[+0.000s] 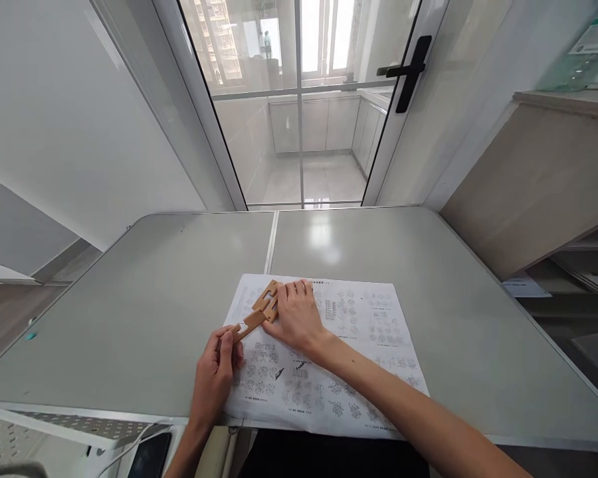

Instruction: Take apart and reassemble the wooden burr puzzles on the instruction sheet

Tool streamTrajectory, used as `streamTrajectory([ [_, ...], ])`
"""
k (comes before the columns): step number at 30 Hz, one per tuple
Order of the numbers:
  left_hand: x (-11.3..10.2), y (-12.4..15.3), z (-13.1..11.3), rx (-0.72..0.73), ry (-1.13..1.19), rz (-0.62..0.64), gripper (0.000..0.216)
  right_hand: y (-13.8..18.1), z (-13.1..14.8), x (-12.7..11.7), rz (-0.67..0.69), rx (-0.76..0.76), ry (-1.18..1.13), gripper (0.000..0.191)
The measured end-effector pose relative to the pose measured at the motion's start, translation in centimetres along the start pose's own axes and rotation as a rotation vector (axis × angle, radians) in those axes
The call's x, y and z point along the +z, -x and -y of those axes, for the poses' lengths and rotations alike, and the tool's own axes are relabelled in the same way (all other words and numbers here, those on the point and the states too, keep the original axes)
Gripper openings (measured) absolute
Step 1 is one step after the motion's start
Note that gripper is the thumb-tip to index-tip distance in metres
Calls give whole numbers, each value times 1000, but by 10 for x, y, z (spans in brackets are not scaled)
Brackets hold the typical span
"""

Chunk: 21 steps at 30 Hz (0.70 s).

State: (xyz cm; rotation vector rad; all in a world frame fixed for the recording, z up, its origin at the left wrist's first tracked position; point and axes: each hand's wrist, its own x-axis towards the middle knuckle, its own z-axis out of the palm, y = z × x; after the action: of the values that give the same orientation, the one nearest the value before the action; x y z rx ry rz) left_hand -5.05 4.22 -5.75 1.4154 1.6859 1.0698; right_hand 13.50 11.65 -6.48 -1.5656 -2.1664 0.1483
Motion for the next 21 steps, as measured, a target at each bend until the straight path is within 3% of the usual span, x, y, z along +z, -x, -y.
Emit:
streamTrajectory([
  [3, -5, 4, -8, -15, 56, 24, 52, 11, -4, -18, -67, -4, -196, 63],
  [7, -9, 14, -27, -41, 165, 80, 51, 39, -11, -52, -263, 116, -654, 57],
  [11, -4, 27, -47, -107, 261, 166, 49, 72, -11, -70, -240, 126, -1036, 63],
  [21, 3, 38, -74, -253, 231, 623, 49, 119, -26, -78, -206, 91, -1303, 71],
])
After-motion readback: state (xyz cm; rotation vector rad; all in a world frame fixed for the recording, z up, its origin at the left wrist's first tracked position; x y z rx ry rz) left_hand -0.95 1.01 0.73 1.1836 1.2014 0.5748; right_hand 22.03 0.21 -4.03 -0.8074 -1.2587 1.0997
